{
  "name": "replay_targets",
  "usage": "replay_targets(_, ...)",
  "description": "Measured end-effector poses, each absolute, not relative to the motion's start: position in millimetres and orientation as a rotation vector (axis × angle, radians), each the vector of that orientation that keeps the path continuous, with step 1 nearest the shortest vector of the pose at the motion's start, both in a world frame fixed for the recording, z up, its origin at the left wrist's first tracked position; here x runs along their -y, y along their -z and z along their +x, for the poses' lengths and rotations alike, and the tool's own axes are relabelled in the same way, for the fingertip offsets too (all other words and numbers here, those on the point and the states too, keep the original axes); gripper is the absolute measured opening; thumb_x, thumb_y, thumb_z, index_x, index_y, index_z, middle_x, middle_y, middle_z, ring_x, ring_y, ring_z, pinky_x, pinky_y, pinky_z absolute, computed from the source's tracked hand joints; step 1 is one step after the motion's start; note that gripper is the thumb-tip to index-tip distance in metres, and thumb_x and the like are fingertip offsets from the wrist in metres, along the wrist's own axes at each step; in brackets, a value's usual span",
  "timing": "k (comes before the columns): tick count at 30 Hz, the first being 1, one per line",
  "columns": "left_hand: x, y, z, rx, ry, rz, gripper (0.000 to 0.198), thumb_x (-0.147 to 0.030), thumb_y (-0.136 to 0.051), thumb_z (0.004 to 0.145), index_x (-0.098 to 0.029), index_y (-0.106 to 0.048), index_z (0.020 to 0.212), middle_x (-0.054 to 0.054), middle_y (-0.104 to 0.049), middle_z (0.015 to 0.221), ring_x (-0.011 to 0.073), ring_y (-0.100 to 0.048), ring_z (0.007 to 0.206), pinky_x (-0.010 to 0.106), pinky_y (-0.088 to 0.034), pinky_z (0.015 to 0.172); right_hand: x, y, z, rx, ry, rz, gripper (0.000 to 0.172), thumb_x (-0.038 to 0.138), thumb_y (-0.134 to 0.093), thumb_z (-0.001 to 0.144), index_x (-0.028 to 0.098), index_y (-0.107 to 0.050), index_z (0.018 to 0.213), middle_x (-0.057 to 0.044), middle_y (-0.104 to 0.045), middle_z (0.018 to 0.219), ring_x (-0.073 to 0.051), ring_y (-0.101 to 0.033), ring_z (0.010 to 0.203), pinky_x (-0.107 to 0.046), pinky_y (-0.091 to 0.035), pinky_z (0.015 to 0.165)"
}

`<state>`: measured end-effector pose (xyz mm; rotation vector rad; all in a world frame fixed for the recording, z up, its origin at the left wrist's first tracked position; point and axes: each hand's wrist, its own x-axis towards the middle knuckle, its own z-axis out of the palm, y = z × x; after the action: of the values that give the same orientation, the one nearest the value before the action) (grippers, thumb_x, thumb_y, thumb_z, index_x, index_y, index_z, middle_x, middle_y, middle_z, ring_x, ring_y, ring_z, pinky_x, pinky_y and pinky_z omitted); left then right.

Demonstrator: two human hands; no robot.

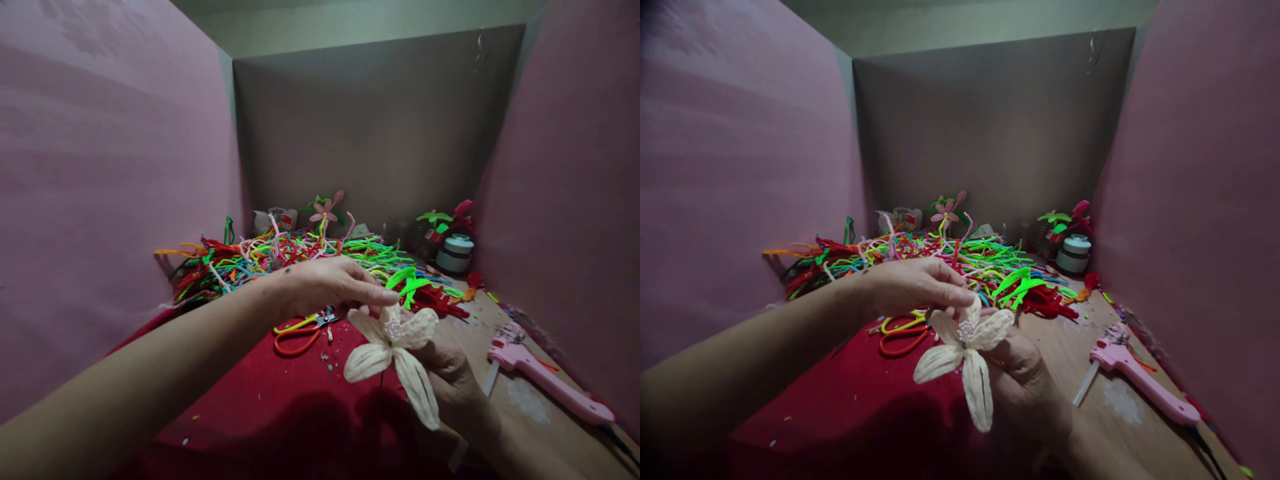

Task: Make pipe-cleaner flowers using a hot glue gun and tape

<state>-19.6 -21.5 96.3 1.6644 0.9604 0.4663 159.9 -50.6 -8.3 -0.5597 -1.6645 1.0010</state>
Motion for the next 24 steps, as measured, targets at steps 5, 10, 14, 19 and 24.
replay_targets(5,28,-78,-12,-0.861,-0.565,1.309,0.012,-0.022,-0.071,0.064,-0.012,-0.067,0.061,0.001,-0.061,0.060,0.0080,-0.053,0.054,0.022,-0.042,0.057,48,12,161,1.693,-0.994,-0.556,0.019,0.024,-0.063,0.076,0.030,-0.074,0.090,-0.002,-0.070,0.064,-0.019,-0.066,0.063,-0.035,-0.052,0.080)
replay_targets(10,36,-70,-7,-0.911,-0.725,1.165,0.010,-0.015,-0.071,0.059,-0.010,-0.064,0.055,0.002,-0.059,0.056,0.0079,-0.050,0.050,0.023,-0.039,0.054,50,8,159,1.658,-1.003,-0.567,0.014,0.025,-0.064,0.075,0.029,-0.075,0.083,-0.002,-0.069,0.062,-0.020,-0.066,0.065,-0.036,-0.053,0.078)
replay_targets(14,42,-65,-2,-0.890,-0.836,1.079,0.015,-0.017,-0.072,0.059,-0.009,-0.060,0.053,0.000,-0.054,0.053,0.0072,-0.049,0.049,0.022,-0.037,0.052,53,3,156,1.624,-0.979,-0.553,0.012,0.024,-0.065,0.074,0.029,-0.075,0.079,-0.002,-0.069,0.060,-0.021,-0.066,0.070,-0.037,-0.050,0.083)
replay_targets(19,35,-61,-14,-0.930,-0.930,1.287,0.026,-0.037,-0.064,0.074,-0.010,-0.064,0.072,0.001,-0.057,0.060,0.0058,-0.045,0.049,0.021,-0.034,0.050,46,6,157,1.491,-1.138,-0.553,0.014,0.028,-0.069,0.070,0.030,-0.074,0.083,-0.002,-0.072,0.076,-0.022,-0.065,0.082,-0.035,-0.051,0.080)
replay_targets(24,35,-49,-18,-1.052,-1.125,1.394,0.019,-0.029,-0.062,0.076,-0.011,-0.059,0.083,-0.001,-0.057,0.068,0.0061,-0.049,0.057,0.020,-0.037,0.057,29,7,162,1.319,-1.173,-0.600,0.018,0.036,-0.059,0.080,0.024,-0.072,0.085,-0.004,-0.070,0.086,-0.021,-0.062,0.086,-0.035,-0.047,0.082)
